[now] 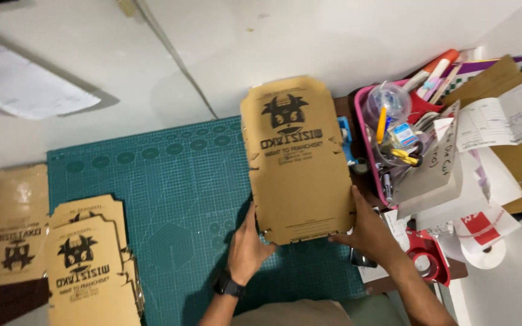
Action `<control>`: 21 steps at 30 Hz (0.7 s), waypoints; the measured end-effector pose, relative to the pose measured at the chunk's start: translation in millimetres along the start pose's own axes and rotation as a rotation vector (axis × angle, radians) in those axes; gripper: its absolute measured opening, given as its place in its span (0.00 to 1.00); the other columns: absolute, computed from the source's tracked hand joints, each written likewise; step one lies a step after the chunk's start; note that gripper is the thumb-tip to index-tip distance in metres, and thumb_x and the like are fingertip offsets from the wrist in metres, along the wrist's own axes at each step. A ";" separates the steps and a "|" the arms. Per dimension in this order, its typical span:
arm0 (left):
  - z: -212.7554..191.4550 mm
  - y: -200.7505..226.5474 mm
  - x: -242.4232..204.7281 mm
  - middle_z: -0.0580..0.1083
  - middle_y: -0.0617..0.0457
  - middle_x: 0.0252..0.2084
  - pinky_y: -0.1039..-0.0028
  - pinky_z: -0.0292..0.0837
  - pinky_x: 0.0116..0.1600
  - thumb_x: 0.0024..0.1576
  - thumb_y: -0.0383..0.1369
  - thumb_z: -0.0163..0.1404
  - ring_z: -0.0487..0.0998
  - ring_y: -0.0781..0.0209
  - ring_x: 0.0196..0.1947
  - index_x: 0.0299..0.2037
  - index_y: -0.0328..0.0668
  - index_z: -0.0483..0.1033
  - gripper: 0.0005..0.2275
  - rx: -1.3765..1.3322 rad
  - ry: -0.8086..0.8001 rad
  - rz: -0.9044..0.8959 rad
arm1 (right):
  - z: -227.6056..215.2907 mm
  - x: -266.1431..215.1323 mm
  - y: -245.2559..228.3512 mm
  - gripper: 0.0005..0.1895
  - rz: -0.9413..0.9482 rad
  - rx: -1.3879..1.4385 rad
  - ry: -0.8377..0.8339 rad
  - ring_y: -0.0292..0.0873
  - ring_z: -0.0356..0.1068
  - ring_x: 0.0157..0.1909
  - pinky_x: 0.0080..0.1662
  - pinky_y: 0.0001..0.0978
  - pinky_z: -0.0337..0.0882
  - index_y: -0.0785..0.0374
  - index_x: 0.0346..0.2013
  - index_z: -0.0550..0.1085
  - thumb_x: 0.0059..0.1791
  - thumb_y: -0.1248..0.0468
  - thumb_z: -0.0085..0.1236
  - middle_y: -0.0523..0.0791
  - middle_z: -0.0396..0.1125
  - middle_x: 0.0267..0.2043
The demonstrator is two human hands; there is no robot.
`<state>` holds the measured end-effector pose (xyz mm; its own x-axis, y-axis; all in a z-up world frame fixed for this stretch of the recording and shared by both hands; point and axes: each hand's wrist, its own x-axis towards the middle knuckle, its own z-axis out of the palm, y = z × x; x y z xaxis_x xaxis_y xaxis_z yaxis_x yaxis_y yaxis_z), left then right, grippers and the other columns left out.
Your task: The person repeatedly picks up stacks of flat cardboard boxes, fans them to separate the pieces, and places them on a green cutting mat. The boxes are handled one stack at a time and set down in a growing pile.
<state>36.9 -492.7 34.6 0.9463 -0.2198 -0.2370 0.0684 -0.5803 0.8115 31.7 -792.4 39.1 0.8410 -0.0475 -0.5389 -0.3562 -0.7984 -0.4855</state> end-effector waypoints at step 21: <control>-2.6 -2.3 14.7 0.78 0.33 0.51 0.49 0.81 0.42 0.47 0.42 0.62 0.81 0.34 0.47 0.72 0.42 0.56 0.42 0.073 0.005 0.068 | -10.8 -5.9 -19.8 0.70 -0.088 0.021 0.126 0.62 0.66 0.64 0.66 0.51 0.68 0.56 0.78 0.48 0.29 0.63 0.81 0.60 0.61 0.67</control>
<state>51.5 -492.6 30.6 0.9495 -0.2572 -0.1800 -0.0192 -0.6199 0.7845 38.3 -782.8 59.3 0.9133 -0.0535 -0.4038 -0.2859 -0.7903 -0.5419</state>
